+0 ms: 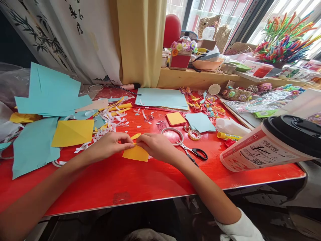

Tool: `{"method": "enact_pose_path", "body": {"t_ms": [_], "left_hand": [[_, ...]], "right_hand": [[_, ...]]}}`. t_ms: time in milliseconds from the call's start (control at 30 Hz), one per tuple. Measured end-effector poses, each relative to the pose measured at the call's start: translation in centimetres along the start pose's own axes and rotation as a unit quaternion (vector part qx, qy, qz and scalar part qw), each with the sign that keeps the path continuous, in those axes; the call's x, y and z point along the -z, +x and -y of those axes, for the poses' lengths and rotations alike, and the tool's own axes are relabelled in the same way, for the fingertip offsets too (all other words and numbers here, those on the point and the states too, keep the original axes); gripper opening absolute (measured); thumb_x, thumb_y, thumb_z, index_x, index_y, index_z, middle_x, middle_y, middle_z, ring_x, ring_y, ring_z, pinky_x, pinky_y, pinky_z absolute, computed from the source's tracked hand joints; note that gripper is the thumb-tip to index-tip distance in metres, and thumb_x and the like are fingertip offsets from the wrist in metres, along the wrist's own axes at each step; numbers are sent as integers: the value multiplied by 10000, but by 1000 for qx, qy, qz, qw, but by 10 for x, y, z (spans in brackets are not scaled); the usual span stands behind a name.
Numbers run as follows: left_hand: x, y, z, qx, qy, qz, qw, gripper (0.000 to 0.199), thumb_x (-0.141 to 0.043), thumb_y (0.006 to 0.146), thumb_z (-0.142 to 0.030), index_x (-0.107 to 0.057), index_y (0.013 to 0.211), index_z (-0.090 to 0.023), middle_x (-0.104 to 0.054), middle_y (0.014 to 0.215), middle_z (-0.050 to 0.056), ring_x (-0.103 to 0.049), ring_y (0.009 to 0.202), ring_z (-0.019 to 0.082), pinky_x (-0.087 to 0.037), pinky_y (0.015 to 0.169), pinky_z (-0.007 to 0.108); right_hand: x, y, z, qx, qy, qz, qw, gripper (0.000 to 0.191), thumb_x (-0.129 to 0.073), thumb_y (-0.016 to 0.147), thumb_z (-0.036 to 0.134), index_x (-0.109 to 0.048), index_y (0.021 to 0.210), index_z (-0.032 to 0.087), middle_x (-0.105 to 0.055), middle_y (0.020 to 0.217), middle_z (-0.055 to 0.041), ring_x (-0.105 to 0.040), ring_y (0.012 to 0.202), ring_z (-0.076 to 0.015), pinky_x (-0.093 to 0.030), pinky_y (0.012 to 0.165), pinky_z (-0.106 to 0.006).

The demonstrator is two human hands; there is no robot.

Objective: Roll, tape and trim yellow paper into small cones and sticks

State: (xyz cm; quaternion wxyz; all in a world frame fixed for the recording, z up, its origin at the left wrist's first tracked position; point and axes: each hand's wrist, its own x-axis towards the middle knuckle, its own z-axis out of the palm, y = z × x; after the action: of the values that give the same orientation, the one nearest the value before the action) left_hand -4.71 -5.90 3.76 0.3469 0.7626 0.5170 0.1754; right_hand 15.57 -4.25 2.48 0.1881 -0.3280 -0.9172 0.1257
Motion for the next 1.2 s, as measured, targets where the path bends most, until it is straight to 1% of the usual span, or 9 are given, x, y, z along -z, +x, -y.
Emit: {"method": "enact_pose_path", "body": {"t_ms": [133,267,400,500,600,767,967,1100,1200], "left_hand": [[0,1,2,-14,-8,4,1000,337,-483,815,-472,-661,836,-187,-663,769,7,-574,715,149,-389,633,231],[1,0,2,-20,13,1,1000,356,-467,819,-481,-667,803,-187,-648,709,3,-553,666,139,-374,603,228],[0,0,2,-15,2,-12,1000,310,-490,811,-451,-651,817,-186,-660,771,5,-564,692,139,-386,625,228],[0,0,2,-14,-12,5,1000,325,-479,821,-455,-662,846,-187,-661,774,8,-570,699,143,-391,641,234],[1,0,1,-11,1,14,1000,355,-468,822,-479,-666,804,-185,-644,714,9,-560,677,145,-380,614,235],[1,0,-1,5,11,0,1000,334,-499,799,-477,-637,768,-175,-615,665,-2,-537,625,132,-360,575,230],[-2,3,2,0,1,-2,1000,372,-473,816,-486,-653,765,-165,-625,705,7,-533,664,138,-355,594,234],[-4,3,2,10,9,-16,1000,313,-512,798,-452,-647,784,-170,-631,734,5,-542,679,140,-361,609,235],[-5,2,1,18,-4,-12,1000,293,-528,786,-438,-643,801,-168,-638,763,9,-548,695,144,-368,623,236]], "right_hand": [[-1,0,0,10,6,-20,1000,183,-437,913,224,-598,925,137,-686,899,-76,-606,730,-145,-392,615,-238],[3,0,1,-4,15,-3,1000,178,-472,904,257,-609,948,152,-688,911,-75,-618,762,-149,-404,638,-241],[4,1,1,-21,-3,10,1000,192,-453,913,233,-626,920,151,-689,890,-65,-608,737,-146,-388,626,-241],[1,1,1,-6,-30,-3,1000,206,-437,919,240,-615,917,137,-672,882,-73,-588,725,-145,-374,612,-242],[0,0,0,11,-53,-23,998,224,-417,928,253,-611,935,142,-656,879,-72,-572,718,-142,-368,607,-243],[3,0,-2,23,-41,6,999,252,-405,935,245,-632,993,152,-647,883,-77,-582,755,-143,-393,636,-244],[0,1,-3,18,-39,3,999,254,-402,934,238,-632,968,136,-634,879,-81,-567,745,-145,-400,642,-247],[0,1,-4,20,-19,23,999,237,-425,927,233,-632,1002,149,-634,899,-74,-578,776,-145,-411,665,-245],[2,1,-2,23,-29,29,999,241,-408,930,210,-634,983,147,-630,889,-73,-573,773,-146,-412,661,-246]]}}
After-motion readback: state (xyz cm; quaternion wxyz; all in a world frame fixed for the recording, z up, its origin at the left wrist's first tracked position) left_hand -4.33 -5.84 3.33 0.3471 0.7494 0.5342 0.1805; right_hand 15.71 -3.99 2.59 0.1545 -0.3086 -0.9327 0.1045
